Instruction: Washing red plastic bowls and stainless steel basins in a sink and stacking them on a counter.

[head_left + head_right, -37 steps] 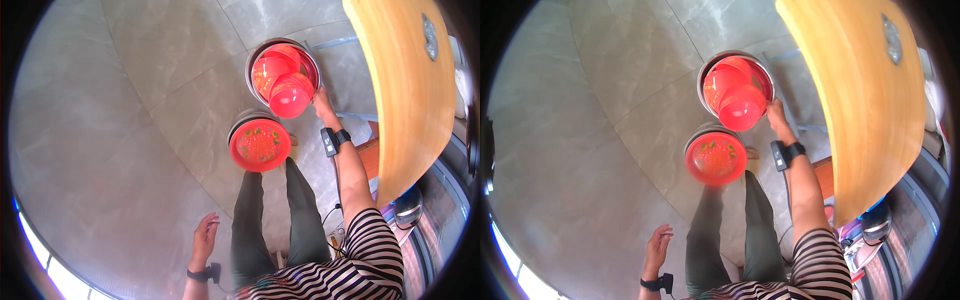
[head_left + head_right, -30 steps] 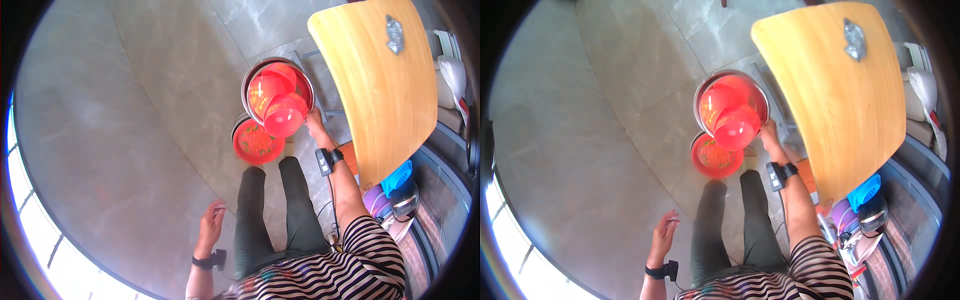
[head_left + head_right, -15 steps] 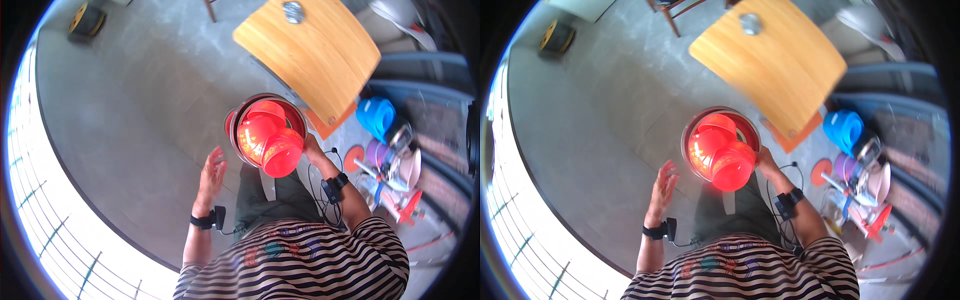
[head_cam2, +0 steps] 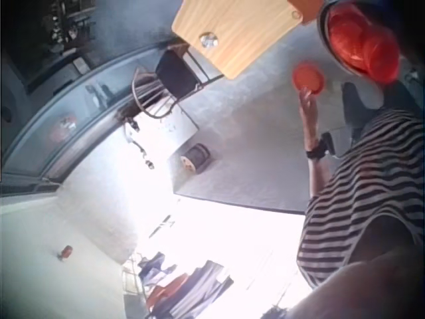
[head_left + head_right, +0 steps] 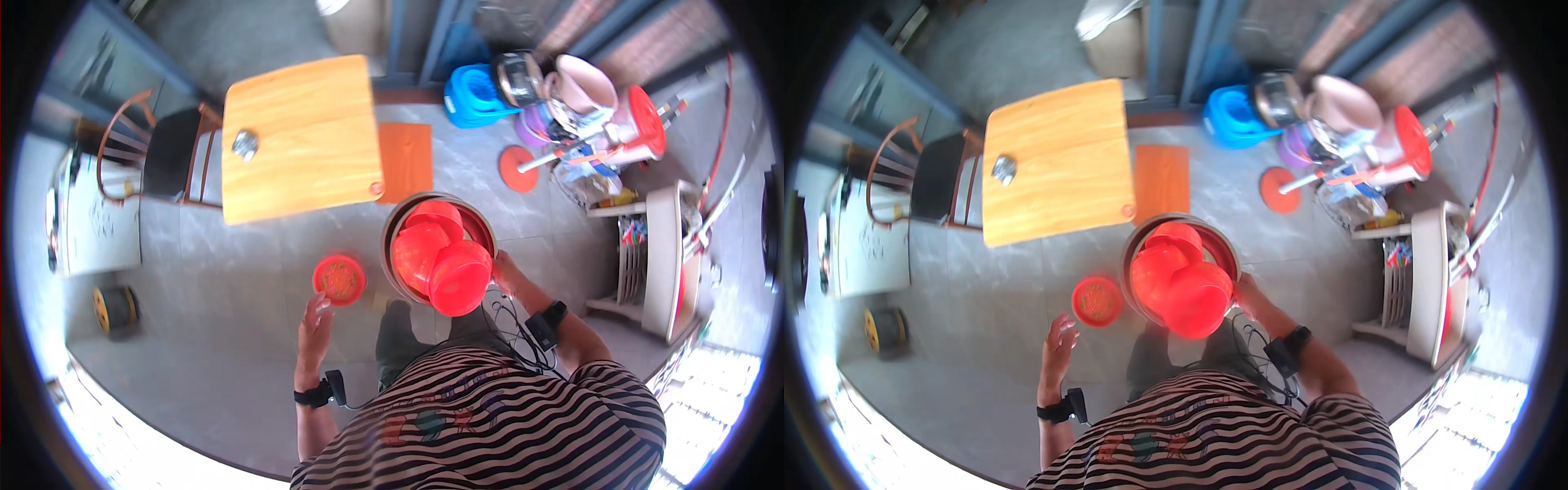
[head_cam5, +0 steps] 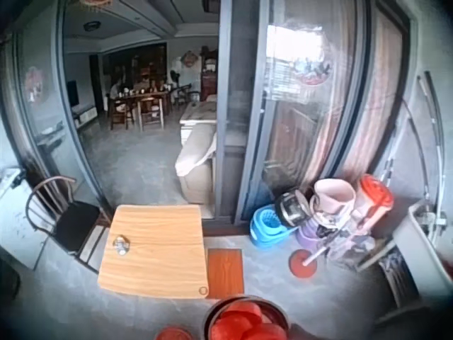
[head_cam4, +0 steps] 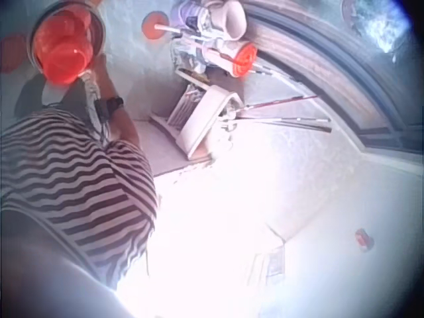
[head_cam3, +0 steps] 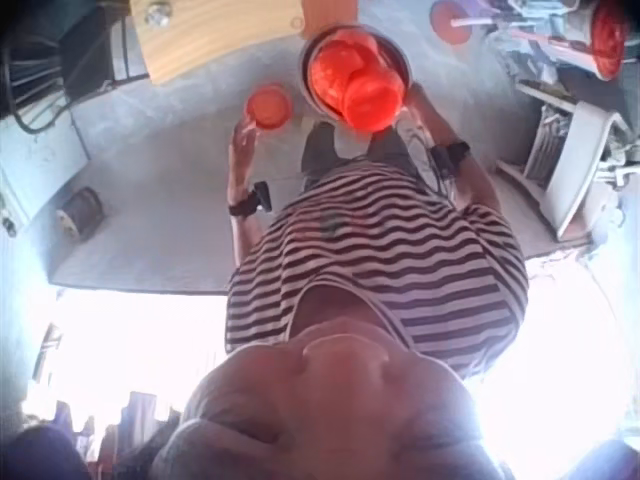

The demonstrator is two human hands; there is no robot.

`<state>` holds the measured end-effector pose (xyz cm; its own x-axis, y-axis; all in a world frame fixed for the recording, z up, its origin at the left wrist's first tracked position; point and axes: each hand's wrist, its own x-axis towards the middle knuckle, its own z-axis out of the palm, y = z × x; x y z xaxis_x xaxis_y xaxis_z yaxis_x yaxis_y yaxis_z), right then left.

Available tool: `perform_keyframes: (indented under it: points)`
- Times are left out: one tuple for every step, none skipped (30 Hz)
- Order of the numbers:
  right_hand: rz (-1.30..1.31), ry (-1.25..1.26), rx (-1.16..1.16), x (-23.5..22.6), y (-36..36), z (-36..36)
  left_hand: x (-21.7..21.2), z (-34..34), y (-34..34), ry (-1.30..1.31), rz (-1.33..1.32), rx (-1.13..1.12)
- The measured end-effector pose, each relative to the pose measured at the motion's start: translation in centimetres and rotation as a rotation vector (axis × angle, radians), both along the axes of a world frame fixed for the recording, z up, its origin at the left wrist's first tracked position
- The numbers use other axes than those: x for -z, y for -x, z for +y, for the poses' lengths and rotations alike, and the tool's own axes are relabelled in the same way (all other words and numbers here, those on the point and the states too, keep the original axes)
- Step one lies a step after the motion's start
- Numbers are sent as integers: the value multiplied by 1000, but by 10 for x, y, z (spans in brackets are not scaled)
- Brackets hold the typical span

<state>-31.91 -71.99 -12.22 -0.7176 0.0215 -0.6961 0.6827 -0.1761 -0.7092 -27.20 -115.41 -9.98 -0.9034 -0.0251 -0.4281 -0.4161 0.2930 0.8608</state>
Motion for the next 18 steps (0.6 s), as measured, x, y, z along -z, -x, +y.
perform_keyframes:
  points:
    - [-17,12,12,-8,-12,23,-8,15,7,27,6,55]
    - [-4,19,54,-14,-25,44,-19,31,16,34,20,96]
    - [-18,1,104,-23,-37,65,-30,50,25,35,2,109]
    - [-37,-17,152,-29,-53,90,-38,73,30,35,-20,119]
    - [-78,-55,176,-17,-74,120,-43,96,35,40,-13,159]
    - [-72,-53,214,-21,-90,144,-47,122,42,31,1,188]
    - [-72,-60,272,-24,-103,164,-49,148,51,20,19,215]
    - [-73,-68,331,-27,-112,188,-49,179,59,17,31,251]
    - [-65,-98,364,-27,-122,209,-48,206,64,37,9,286]
    - [-64,-90,409,-28,-134,230,-50,236,67,56,-14,323]
    - [-57,-93,428,-29,-147,251,-54,265,67,61,-8,368]
    - [-43,-98,446,-27,-154,272,-56,296,69,27,-45,429]
    - [-68,-194,461,-16,-169,296,-59,328,69,-11,-87,489]
    - [-140,-233,435,5,-191,325,-63,360,69,-5,-56,577]
    - [-118,-246,509,-1,-198,342,-58,384,69,14,-55,639]
    - [-97,-258,581,-12,-205,354,-56,408,69,34,-54,699]
    - [-93,-255,604,-24,-211,368,-58,429,69,37,-48,722]
    - [-112,-257,655,-37,-219,382,-66,453,72,42,-28,803]
